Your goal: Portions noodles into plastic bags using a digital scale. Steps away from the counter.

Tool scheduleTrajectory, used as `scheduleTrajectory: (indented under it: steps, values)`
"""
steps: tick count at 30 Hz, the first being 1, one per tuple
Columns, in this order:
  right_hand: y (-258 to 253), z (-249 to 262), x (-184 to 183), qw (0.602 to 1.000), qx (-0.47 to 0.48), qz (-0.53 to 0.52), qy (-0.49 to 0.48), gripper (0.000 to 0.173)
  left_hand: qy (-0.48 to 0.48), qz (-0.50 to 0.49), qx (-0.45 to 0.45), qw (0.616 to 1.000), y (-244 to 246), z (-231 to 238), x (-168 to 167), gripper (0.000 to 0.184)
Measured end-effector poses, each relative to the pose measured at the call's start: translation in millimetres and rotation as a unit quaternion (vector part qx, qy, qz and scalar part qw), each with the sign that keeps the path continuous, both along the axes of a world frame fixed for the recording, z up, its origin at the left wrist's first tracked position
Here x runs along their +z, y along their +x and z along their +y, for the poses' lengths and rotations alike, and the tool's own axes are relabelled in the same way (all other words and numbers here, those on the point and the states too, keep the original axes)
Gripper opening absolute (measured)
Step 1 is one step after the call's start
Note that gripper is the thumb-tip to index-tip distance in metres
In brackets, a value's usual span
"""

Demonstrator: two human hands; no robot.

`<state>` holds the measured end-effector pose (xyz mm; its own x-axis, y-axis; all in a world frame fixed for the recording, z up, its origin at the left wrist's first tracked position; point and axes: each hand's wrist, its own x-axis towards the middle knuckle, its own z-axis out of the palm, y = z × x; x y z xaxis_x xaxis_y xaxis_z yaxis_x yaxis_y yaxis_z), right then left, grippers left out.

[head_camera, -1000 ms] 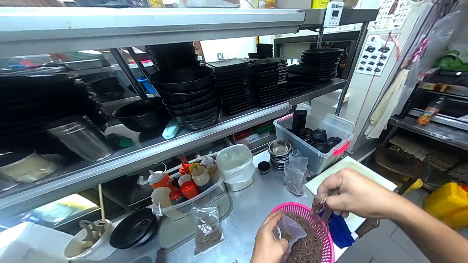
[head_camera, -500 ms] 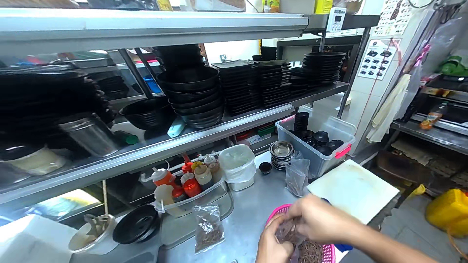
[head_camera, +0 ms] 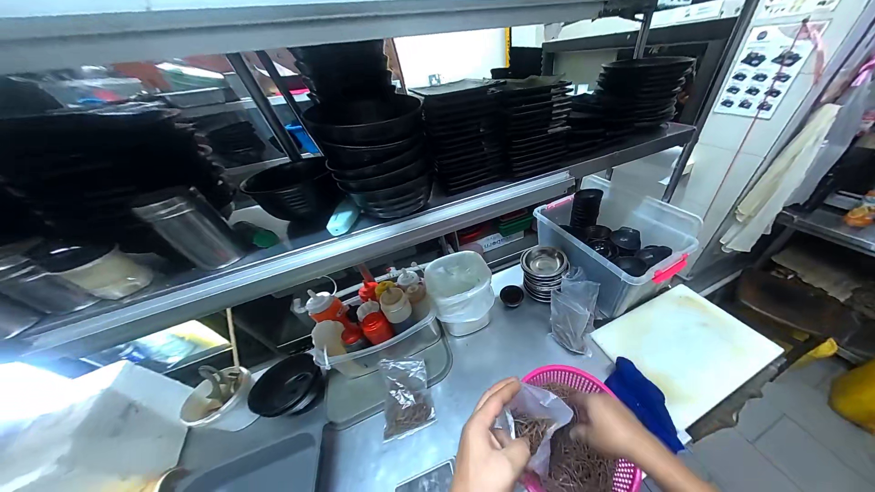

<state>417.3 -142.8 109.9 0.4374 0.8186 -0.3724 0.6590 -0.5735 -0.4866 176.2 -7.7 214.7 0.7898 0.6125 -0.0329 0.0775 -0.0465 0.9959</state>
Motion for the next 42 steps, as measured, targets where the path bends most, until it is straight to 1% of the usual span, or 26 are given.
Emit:
scheduleTrajectory:
  steps: [1, 2, 3, 4, 5, 6, 9, 13, 15, 18, 22, 25, 27, 29, 31, 32, 34, 35, 37, 38, 39, 40, 42]
  values:
    - [-15.4, -5.1, -29.5, 0.999, 0.014, -0.010, -0.051, 0.062, -0.016, -0.012, -0.002, 1.000, -3.9, 1.5, 4.7, 0.070]
    - [-30.2, -10.1, -56.0, 0.995, 0.031, -0.028, -0.094, 0.062, -0.023, -0.017, -0.006, 1.000, -6.6, 2.9, 8.3, 0.071]
    - [-42.6, -14.5, -74.8, 0.990, 0.047, -0.047, -0.121, 0.050, -0.023, -0.019, -0.010, 0.999, -8.3, 4.0, 10.8, 0.071]
    - [-51.4, -17.3, -84.0, 0.987, 0.060, -0.067, -0.137, 0.035, -0.020, -0.018, -0.014, 1.000, -9.4, 4.5, 12.5, 0.070]
    - [-55.4, -17.5, -82.1, 0.984, 0.069, -0.081, -0.143, 0.025, -0.015, -0.014, -0.016, 1.000, -10.2, 4.9, 13.1, 0.069]
    - [-55.0, -17.0, -72.4, 0.984, 0.075, -0.097, -0.129, 0.019, -0.006, -0.008, -0.016, 1.000, -10.7, 5.5, 12.3, 0.068]
    - [-39.6, -19.9, -17.8, 0.987, 0.079, -0.130, -0.046, 0.011, 0.015, 0.012, -0.012, 1.000, -12.1, 5.1, 5.1, 0.068]
    - [-1.7, -20.2, 52.8, 0.977, 0.129, -0.154, 0.068, 0.015, 0.017, 0.016, -0.012, 1.000, -11.7, 3.8, 0.0, 0.068]
    - [9.7, -20.9, 92.1, 0.974, 0.129, -0.146, 0.118, 0.017, 0.015, 0.013, -0.016, 1.000, -10.4, 3.7, -1.6, 0.068]
    - [19.3, -22.7, 153.2, 0.977, 0.095, -0.106, 0.160, 0.018, 0.006, 0.011, -0.027, 1.000, -4.9, 3.6, -5.1, 0.068]
    - [14.3, -25.4, 242.8, 0.971, 0.053, -0.036, 0.230, 0.014, -0.015, 0.027, -0.046, 0.998, 8.7, 0.0, -12.1, 0.068]
    - [5.9, -25.8, 301.4, 0.956, 0.047, -0.024, 0.290, 0.012, -0.005, 0.054, -0.061, 0.997, 20.4, -3.4, -19.8, 0.069]
    - [-1.3, -26.1, 330.9, 0.946, 0.056, -0.034, 0.319, 0.013, 0.007, 0.067, -0.069, 0.995, 28.0, -7.5, -22.5, 0.069]
    - [-8.3, -24.8, 348.3, 0.935, 0.076, -0.046, 0.342, 0.014, 0.011, 0.072, -0.081, 0.994, 34.8, -11.2, -24.8, 0.069]
    - [-13.5, -21.1, 346.4, 0.926, 0.101, -0.060, 0.358, 0.014, 0.003, 0.079, -0.088, 0.993, 39.8, -15.0, -25.2, 0.069]
    - [-15.0, -17.5, 335.6, 0.924, 0.111, -0.070, 0.358, 0.015, -0.007, 0.080, -0.087, 0.993, 41.7, -16.8, -24.0, 0.068]
    - [-16.2, -8.4, 291.2, 0.933, 0.133, -0.090, 0.322, 0.015, -0.024, 0.070, -0.077, 0.994, 42.8, -19.7, -23.1, 0.067]
    - [-17.4, -2.8, 261.3, 0.942, 0.155, -0.095, 0.283, 0.016, -0.027, 0.058, -0.070, 0.995, 42.2, -20.8, -22.5, 0.066]
    - [-23.9, 7.0, 209.1, 0.958, 0.215, -0.086, 0.172, 0.018, -0.029, 0.040, -0.055, 0.997, 38.7, -22.7, -20.3, 0.065]
    - [-27.8, 10.0, 192.1, 0.961, 0.233, -0.074, 0.131, 0.023, -0.031, 0.033, -0.050, 0.998, 36.3, -22.7, -19.3, 0.065]
    - [-29.7, 11.6, 182.4, 0.963, 0.236, -0.061, 0.118, 0.027, -0.032, 0.026, -0.047, 0.998, 34.0, -21.6, -18.4, 0.063]
    - [-28.9, 11.9, 179.0, 0.963, 0.226, -0.049, 0.135, 0.028, -0.036, 0.021, -0.042, 0.998, 32.1, -19.9, -17.4, 0.064]
    - [-21.8, 8.8, 181.5, 0.959, 0.182, -0.029, 0.217, 0.023, -0.050, 0.019, -0.027, 0.998, 27.8, -19.1, -14.6, 0.067]
